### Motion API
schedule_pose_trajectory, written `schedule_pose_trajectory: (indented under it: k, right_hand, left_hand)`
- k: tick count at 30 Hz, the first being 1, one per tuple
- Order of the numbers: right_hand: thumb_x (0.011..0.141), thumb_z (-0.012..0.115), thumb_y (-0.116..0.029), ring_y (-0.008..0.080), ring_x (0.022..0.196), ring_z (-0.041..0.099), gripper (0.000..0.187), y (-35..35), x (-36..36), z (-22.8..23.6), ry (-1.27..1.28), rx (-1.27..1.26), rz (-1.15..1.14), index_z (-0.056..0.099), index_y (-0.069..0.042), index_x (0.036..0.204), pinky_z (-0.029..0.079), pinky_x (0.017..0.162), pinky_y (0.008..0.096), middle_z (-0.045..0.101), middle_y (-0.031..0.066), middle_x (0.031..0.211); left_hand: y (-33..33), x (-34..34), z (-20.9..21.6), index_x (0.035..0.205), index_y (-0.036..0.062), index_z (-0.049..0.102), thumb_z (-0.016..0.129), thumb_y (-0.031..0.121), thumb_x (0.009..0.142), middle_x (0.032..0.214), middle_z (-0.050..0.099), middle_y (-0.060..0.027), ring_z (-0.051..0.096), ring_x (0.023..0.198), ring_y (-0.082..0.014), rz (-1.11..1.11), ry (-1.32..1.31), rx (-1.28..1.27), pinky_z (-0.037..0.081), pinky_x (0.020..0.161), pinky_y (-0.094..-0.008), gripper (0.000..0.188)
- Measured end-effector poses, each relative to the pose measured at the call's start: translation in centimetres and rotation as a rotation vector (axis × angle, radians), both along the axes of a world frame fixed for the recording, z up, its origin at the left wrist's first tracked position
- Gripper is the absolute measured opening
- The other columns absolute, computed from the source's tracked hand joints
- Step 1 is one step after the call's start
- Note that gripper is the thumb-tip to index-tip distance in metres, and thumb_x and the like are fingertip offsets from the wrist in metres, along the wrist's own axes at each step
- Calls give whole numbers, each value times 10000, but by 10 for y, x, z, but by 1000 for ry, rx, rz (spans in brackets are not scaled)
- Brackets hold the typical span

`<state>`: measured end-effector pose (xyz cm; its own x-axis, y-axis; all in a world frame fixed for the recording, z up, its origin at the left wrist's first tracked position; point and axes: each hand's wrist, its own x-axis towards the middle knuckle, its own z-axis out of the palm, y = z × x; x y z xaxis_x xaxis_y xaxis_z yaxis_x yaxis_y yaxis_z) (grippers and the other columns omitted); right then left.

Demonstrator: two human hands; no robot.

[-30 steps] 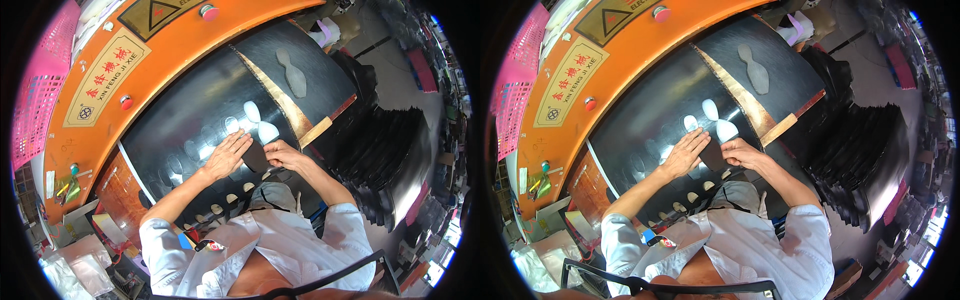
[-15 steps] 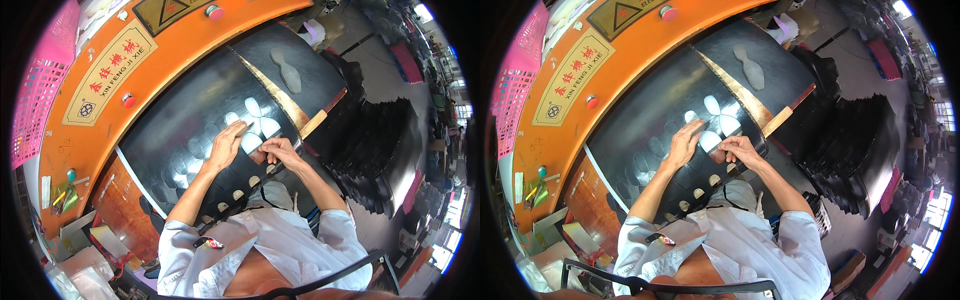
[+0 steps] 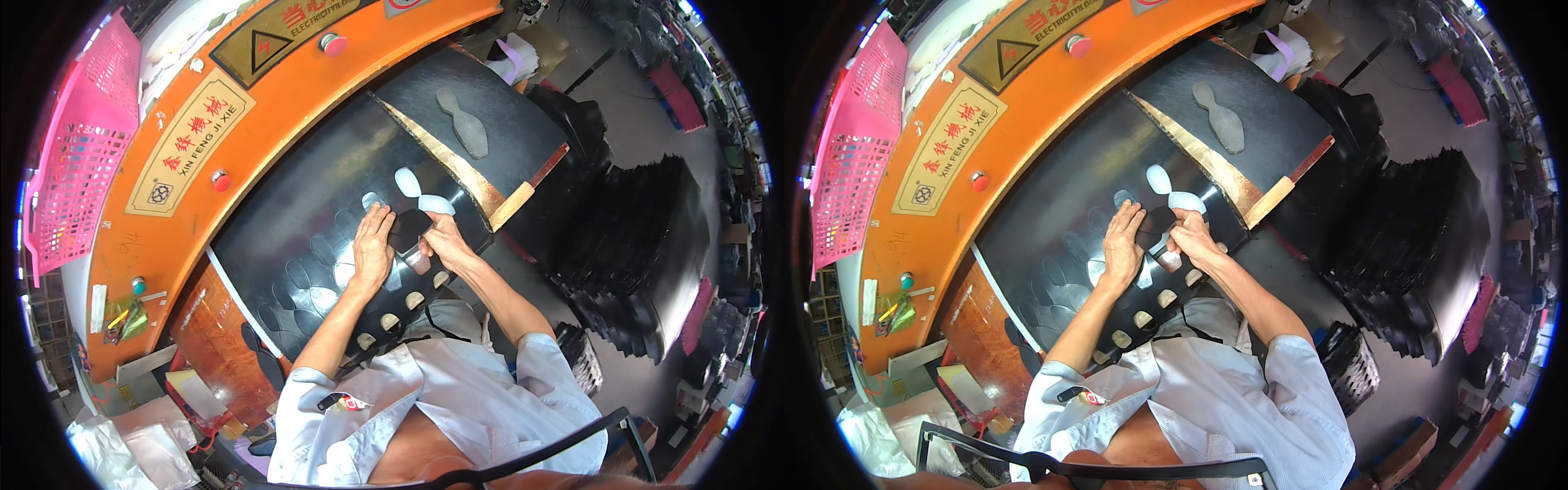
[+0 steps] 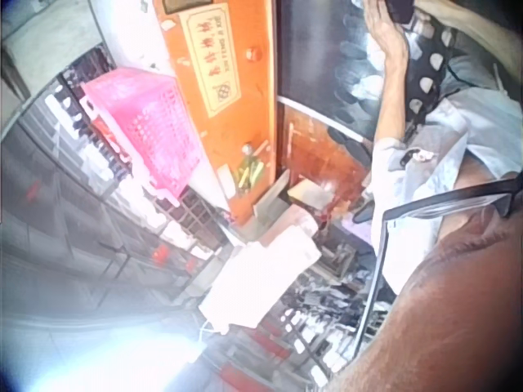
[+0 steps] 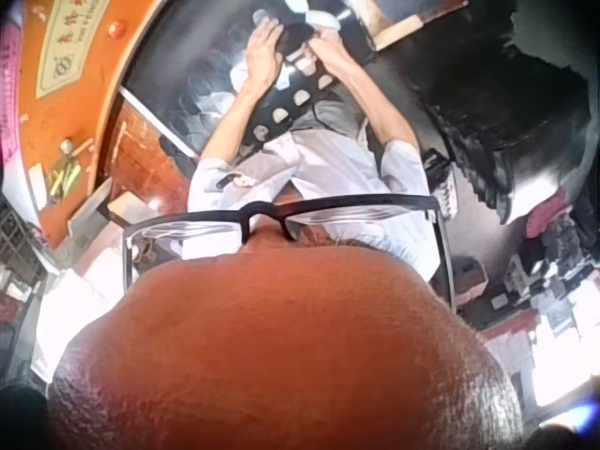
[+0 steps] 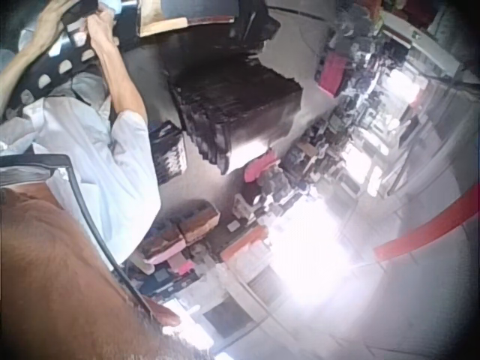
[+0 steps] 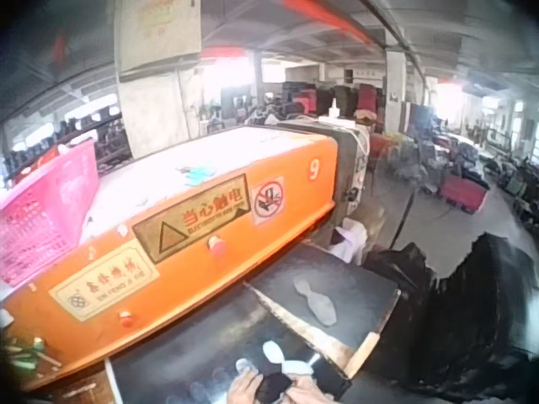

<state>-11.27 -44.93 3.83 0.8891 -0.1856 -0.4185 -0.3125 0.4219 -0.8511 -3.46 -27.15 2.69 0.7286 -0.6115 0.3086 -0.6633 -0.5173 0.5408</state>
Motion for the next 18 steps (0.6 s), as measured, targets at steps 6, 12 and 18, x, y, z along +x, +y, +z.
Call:
schedule_pose_trajectory:
  k: [6, 12, 18]
  right_hand:
    - [996, 664, -89, 47, 479, 460, 222, -7, 1, -9, 21, 118, 0, 679, 69, 1152, 345, 409, 217, 619, 60, 842]
    - [1013, 670, -100, 49, 478, 463, 208, -8, 6, -5, 44, 187, 18, 678, 67, 1138, 325, 403, 226, 616, 52, 828]
    - [1059, 631, -117, 46, 477, 456, 236, -9, 3, -12, 15, 206, -4, 662, 75, 1191, 325, 406, 225, 632, 57, 832]
  left_hand:
    - [-1, 0, 2, 1238, -13, 710, 732, -53, 776, 1383, 674, -195, 587, 1381, -364, 94, 53, -57, 486, 1146, -464, 464]
    - [-3, -3, 8, 1226, -2, 719, 758, -43, 760, 1347, 687, -164, 592, 1369, -376, 83, 5, 9, 501, 1130, -454, 469]
    - [-1, 2, 14, 1245, -24, 708, 705, -76, 743, 1356, 688, -201, 612, 1346, -393, 44, -60, 29, 509, 1124, -471, 504]
